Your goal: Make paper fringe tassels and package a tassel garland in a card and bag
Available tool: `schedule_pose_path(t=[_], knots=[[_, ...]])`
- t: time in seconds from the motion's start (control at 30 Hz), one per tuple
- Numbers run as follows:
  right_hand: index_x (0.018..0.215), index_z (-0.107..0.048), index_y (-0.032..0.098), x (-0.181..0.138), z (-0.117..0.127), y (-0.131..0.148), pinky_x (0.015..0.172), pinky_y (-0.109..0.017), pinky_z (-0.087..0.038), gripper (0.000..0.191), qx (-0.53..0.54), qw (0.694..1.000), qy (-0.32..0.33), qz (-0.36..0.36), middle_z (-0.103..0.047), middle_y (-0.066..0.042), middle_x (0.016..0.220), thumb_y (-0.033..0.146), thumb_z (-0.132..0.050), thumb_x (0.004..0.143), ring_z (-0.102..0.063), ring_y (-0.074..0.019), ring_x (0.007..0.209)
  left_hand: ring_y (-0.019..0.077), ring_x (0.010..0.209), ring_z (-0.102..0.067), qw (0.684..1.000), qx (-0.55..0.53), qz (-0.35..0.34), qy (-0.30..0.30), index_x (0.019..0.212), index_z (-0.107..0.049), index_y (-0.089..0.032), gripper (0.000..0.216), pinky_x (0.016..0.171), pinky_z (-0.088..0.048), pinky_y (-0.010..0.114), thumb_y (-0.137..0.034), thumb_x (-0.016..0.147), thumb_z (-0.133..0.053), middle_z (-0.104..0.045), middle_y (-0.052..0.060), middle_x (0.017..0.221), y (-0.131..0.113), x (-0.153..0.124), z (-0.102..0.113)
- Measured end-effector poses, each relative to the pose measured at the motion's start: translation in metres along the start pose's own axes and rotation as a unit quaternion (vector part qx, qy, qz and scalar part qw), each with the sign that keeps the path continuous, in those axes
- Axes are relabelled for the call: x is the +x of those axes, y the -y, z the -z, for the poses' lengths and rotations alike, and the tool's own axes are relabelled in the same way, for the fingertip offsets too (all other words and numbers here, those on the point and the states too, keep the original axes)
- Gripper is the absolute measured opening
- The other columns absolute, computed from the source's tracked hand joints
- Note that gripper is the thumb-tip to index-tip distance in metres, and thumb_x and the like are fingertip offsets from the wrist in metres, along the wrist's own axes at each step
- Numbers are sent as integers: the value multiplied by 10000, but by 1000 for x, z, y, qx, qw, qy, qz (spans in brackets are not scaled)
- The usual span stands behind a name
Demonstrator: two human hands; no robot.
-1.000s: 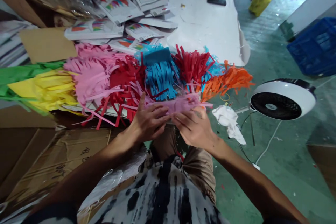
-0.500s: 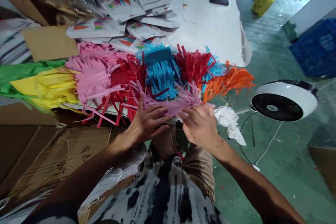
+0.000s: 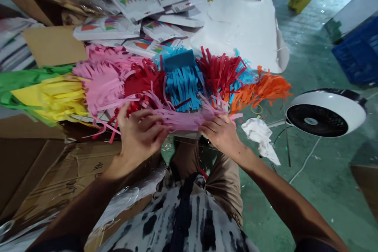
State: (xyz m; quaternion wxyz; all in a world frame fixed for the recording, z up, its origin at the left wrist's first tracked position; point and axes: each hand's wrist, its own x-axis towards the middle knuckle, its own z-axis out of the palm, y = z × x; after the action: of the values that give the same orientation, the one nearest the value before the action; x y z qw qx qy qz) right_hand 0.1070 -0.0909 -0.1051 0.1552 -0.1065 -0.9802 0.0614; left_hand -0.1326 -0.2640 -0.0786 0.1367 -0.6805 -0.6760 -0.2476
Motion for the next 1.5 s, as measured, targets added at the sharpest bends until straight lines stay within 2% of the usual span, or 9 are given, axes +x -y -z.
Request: schedule_pose_path(t=[0.13,0.2,0.3,0.5,0.7,0.87,1.13,1.33,1.5], knots=[[1119,-776,256,1,2,-1,983,-417,-359,239,17,1000,7,-7,-821,-4,1152,306,-545,1081,-699,-205,1020,211,1113,-700,984,-68,-122,107,1137,-735,-289,208,1109,-502,466,-226,1031,-567,-787,26,1133,-14,15,-29],[1133,-768,272,0,3,-5,999,-422,-357,225,28,1000,8,-11,-818,-1,1158,342,-562,1076,-695,-203,1029,215,1051,-718,970,-89,-151,166,1088,-749,-220,259,971,-570,403,-162,1041,-501,-784,72,1112,-14,22,-46],[1153,-752,269,-3,4,-11,1021,-424,-360,214,35,999,5,2,-811,-10,1176,359,-576,1070,-688,-207,1053,213,955,-731,967,-93,-163,169,1024,-754,-163,313,862,-596,371,-114,1042,-446,-782,104,1044,-8,25,-60],[1166,-740,274,-3,1,-16,1060,-442,-342,220,3,1000,-3,8,-801,-33,1185,305,-538,1084,-673,-221,1070,209,961,-727,987,-78,-119,81,1006,-740,-162,260,868,-605,353,-141,1038,-484,-781,83,1005,-8,22,-58],[1091,-736,225,6,1,-16,1045,-470,-327,178,-16,999,-35,14,-802,-43,1069,314,-587,1057,-652,-232,962,213,878,-687,992,-57,-100,56,944,-709,-143,218,809,-585,365,-244,1051,-548,-760,84,927,-8,21,-59],[1011,-730,213,10,14,-20,988,-452,-307,245,0,1000,6,-12,-772,-44,940,284,-507,1083,-635,-227,936,201,822,-661,994,-14,-87,70,925,-690,-169,208,752,-505,371,-224,1055,-537,-744,43,846,-8,14,-51],[975,-745,224,9,27,-21,849,-403,-270,268,42,994,42,-90,-777,-35,918,402,-565,1064,-646,-239,958,221,983,-646,991,-58,21,118,954,-704,-221,173,984,-372,481,-301,1051,-584,-770,9,965,-4,14,-29],[928,-719,211,13,18,-18,809,-387,-247,288,10,990,39,-138,-778,-48,907,417,-563,1057,-654,-273,977,251,1033,-628,985,-67,120,105,899,-701,-225,182,985,-352,480,-339,1021,-629,-755,26,995,-4,15,-31],[913,-721,218,16,15,-12,828,-400,-256,224,-9,985,41,-167,-782,-51,921,378,-608,1022,-644,-284,1002,259,1001,-626,986,-34,122,112,857,-669,-214,211,979,-360,489,-330,1022,-606,-732,45,952,-6,18,-37]])
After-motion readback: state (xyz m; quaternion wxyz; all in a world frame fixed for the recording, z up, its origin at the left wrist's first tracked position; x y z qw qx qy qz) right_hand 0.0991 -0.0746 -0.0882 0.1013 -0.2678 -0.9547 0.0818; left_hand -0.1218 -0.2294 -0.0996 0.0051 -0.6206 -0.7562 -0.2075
